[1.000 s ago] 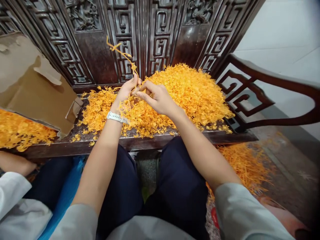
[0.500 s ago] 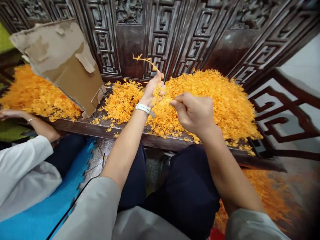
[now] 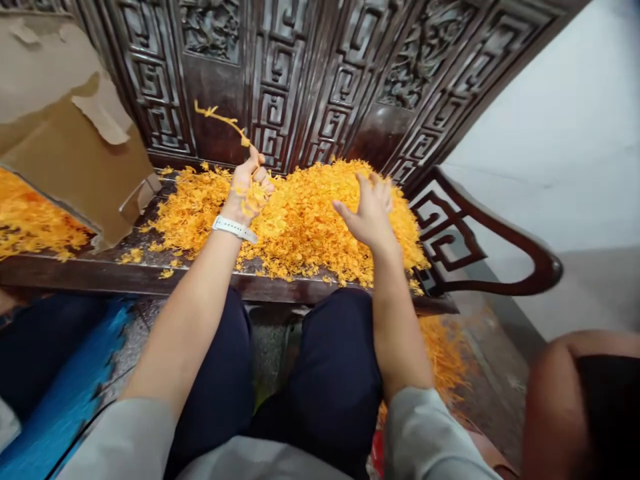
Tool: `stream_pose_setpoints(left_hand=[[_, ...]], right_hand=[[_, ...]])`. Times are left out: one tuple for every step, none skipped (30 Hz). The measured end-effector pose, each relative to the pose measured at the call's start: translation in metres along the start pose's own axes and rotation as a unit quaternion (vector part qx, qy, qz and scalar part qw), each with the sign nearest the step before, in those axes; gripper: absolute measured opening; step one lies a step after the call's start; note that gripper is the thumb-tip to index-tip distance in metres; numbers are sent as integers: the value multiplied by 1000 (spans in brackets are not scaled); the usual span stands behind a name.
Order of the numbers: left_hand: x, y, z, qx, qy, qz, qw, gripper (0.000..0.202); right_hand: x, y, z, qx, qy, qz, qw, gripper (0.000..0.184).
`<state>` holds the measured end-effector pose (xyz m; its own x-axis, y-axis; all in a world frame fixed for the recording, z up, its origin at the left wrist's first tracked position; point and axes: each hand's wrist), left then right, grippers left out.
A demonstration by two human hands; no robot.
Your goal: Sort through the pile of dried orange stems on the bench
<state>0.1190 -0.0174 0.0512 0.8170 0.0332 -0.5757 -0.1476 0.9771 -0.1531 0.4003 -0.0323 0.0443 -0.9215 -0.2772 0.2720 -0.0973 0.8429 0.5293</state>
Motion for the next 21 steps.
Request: stream_pose_setpoints(left_hand=[[3,-2,4,2,-6,-5,1000,43],[6,-4,8,3,-15,-6,1000,44],[8,-6,10,2,-26,-7,1000,44],[11,-8,12,0,-37,-8,999,44],[13,-9,14,-2,-48,-9,999,44],[16,-11,16,-1,-57,-10,998,44],[18,-12,18,0,-65,-8,998,45],[21,-13,20,0,-71,-6,997,46],[24,-13,22,1,-76,-6,997,47],[26,-14,24,1,-81,-4,997,47],[29,-14,26,-1,-86,-3,996,47],[31,-15,27,-5,-89,-4,996,46],[33,-15,28,-9,-90,-6,996,45],[35,-15,29,-14,-89,-9,996,45],[36,-15,31,-19,-86,-12,996,45],[38,-15,32,-24,-81,-13,996,46],[40,-15,34,-26,-76,-9,997,48],[43,-14,35,-23,-70,1,997,49],[47,-13,38,-16,-63,14,998,50],[51,-12,40,-3,-54,29,998,50],[57,-12,42,14,-35,40,998,51]], right_hand=[[3,0,2,-5,5,-7,1000,93],[7,0,3,-17,18,-17,1000,92],[12,1,2,-28,37,-28,999,92],[17,2,2,-34,56,-33,997,93],[22,5,2,-30,73,-32,996,95],[25,7,2,-18,85,-22,996,98],[28,10,3,0,92,-5,996,102],[29,12,5,21,93,18,995,106],[30,14,6,46,88,45,994,108],[29,16,7,72,80,72,992,109],[27,16,7,99,73,97,988,108],[25,16,7,122,70,118,983,104],[24,15,5,133,72,133,980,99],[24,13,4,127,82,138,979,93],[26,11,2,110,106,131,980,85],[30,8,0,90,146,118,978,76],[36,4,-2,71,197,103,972,70],[44,1,-3,61,252,88,962,66],[53,-3,-3,61,303,74,948,62],[62,-6,-3,63,343,66,935,58],[70,-7,-1,62,369,66,925,55]])
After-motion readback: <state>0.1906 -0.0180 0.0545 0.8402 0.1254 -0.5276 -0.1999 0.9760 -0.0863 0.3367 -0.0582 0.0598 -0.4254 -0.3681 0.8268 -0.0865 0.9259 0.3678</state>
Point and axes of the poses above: each hand's wrist, its own y-axis towards the middle knuckle, its own z-axis out of the palm, x = y × z, and after that the axes turned 6 degrees about -x, right-handed
